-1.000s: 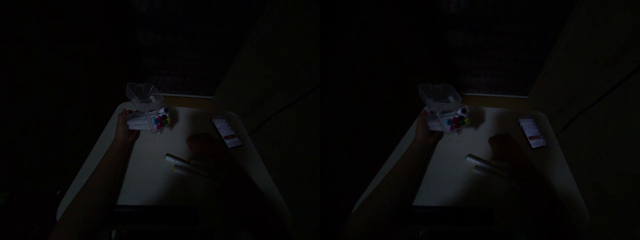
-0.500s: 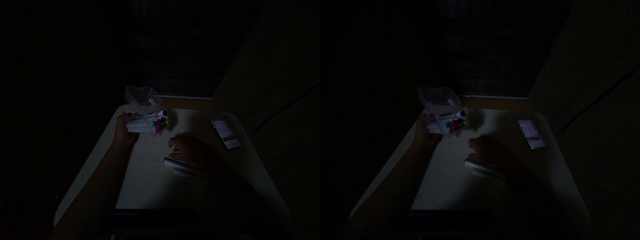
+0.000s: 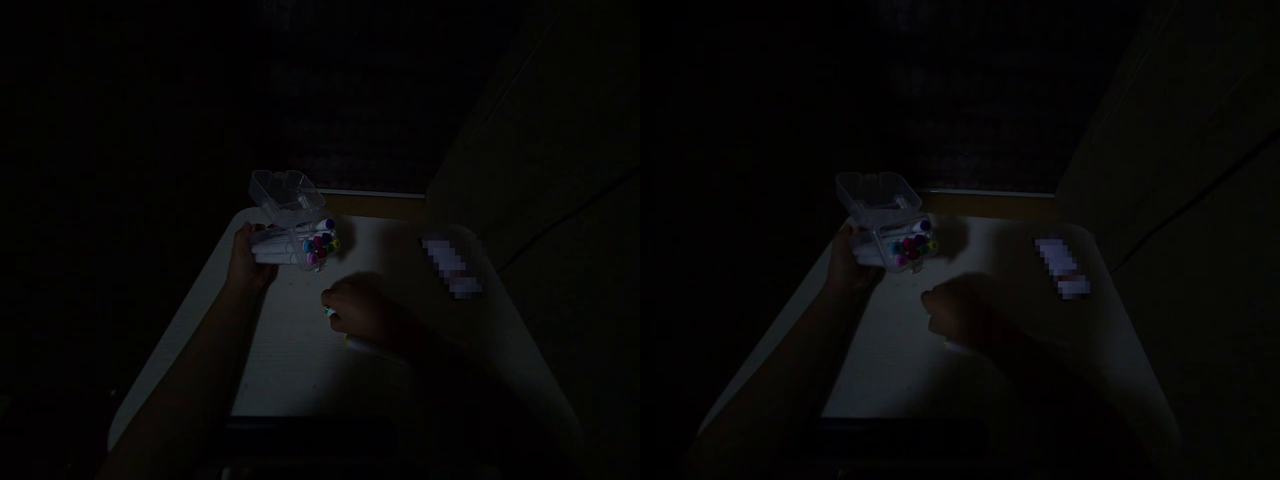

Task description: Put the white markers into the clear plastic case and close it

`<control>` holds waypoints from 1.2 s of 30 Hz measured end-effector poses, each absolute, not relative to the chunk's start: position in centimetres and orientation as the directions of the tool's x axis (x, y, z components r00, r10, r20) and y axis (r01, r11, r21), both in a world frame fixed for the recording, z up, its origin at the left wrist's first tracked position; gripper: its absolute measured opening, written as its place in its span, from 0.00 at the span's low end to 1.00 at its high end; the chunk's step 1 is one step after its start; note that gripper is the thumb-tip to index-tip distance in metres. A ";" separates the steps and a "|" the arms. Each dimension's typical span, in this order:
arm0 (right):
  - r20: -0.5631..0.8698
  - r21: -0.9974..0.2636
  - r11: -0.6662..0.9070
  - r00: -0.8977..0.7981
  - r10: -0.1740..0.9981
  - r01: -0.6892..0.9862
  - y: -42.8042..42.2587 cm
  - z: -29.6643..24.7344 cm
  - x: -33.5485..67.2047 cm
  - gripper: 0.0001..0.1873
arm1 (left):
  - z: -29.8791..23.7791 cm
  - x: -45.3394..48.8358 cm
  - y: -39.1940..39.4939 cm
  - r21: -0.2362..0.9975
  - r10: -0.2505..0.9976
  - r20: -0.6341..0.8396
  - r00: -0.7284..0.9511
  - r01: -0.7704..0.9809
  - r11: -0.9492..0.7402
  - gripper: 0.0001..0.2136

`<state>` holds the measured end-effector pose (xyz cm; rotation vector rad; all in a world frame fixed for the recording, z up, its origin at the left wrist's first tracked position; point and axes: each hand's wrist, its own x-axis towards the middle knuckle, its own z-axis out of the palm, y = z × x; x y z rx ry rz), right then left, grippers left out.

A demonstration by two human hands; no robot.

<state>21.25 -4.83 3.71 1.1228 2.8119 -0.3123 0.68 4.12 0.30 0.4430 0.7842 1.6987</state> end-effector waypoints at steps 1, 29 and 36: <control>-0.144 -0.178 0.696 -0.719 0.680 0.695 -4.7 3.9 21.4 0.13 | 0.3 0.7 4.1 0.691 0.956 -0.095 -0.276 -0.710 -0.136 0.12; 0.835 -0.465 0.566 0.125 0.536 0.681 -6.7 12.5 28.2 0.10 | -0.1 0.4 4.3 0.681 0.967 -0.059 -0.246 -0.719 -0.141 0.15; 0.845 -0.439 0.646 0.042 0.533 0.624 -6.1 11.4 26.9 0.08 | -0.1 0.3 4.3 0.666 0.967 -0.065 -0.245 -0.732 -0.140 0.13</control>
